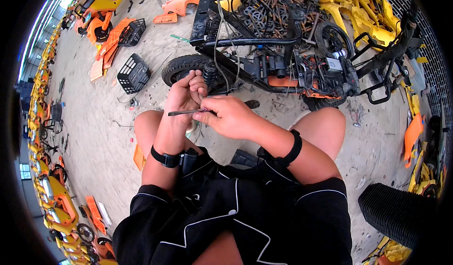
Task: The person manipulates a bundle of wires on a motorcycle frame, using a screwdriver to adjust components and wrapping a cable around a frame member while sitting among scattered motorcycle parts.
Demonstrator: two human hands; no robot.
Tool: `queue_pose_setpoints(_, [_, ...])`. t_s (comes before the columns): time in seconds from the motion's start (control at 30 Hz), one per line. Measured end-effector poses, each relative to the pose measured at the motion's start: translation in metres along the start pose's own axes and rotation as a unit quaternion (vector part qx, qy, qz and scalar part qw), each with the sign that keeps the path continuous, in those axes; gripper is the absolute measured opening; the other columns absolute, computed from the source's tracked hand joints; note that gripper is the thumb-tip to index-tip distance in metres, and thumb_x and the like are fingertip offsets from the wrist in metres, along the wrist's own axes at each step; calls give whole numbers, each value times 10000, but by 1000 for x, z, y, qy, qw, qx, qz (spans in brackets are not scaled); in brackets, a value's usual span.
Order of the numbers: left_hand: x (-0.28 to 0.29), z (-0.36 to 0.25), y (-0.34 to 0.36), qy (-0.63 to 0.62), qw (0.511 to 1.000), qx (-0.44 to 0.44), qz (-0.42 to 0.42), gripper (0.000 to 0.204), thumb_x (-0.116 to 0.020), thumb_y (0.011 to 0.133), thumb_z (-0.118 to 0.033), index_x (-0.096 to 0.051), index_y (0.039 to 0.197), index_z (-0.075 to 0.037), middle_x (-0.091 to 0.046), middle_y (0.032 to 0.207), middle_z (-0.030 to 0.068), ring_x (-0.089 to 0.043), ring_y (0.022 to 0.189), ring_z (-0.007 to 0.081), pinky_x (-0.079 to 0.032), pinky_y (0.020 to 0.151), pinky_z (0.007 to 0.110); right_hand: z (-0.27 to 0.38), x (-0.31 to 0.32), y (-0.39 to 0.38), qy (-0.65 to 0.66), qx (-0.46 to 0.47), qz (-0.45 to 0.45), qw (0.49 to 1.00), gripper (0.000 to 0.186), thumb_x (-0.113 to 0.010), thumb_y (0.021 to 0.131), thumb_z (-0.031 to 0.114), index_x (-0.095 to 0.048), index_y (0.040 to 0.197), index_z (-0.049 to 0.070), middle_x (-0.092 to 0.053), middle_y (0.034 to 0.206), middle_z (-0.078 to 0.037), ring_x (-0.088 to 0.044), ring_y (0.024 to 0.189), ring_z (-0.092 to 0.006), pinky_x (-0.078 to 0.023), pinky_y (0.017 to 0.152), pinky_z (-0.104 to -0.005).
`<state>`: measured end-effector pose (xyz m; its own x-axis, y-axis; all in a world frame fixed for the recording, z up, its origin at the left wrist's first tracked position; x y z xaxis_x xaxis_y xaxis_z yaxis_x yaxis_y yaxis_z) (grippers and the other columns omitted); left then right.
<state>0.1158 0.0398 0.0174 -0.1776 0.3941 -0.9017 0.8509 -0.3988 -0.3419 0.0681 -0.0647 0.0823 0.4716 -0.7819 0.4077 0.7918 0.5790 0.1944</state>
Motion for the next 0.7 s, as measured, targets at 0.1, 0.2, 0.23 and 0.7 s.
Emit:
queue_pose_setpoints(0.1, [-3,-10,-1,26,999,-15,13,200,-400,1020,-206,-489,964,-35,-378,657,-12,-371,552,100,-410,530,249,1,-1,3,-47,-13,-3,999,337,-664,850,344,-580,746,34,-585,691,-119,-593,636,-302,-443,552,-404])
queue_pose_setpoints(0.2, [-5,-16,-2,51,998,-28,-28,187,-397,1014,-187,-481,934,-41,-347,605,-14,-296,489,90,-279,450,231,4,-7,8,-132,34,-28,990,300,-680,791,324,-585,699,54,-594,657,-100,-604,632,-296,-460,558,-409])
queue_pose_setpoints(0.23, [-3,-20,-3,56,998,-28,-31,185,-397,1013,-186,-479,928,-43,-345,599,-15,-294,478,92,-273,437,233,5,-11,10,-160,58,-36,985,281,-685,767,314,-588,685,64,-596,643,-92,-608,630,-293,-466,560,-410])
queue_pose_setpoints(0.7, [11,-65,-16,48,994,-87,-55,154,-411,988,-147,-476,885,-52,-306,548,-26,-244,412,83,-201,366,244,34,-27,5,-199,227,-93,949,245,-688,700,130,-496,559,73,-508,533,-67,-533,500,-279,-418,480,-374])
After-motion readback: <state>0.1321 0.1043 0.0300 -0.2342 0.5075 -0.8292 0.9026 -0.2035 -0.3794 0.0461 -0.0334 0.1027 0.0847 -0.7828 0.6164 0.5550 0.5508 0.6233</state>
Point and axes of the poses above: each hand's wrist, its own y-axis towards the middle knuckle, its own x-axis out of the back of the hand, z = x × y, the point moved 7 cm from there along y, towards the middle knuckle
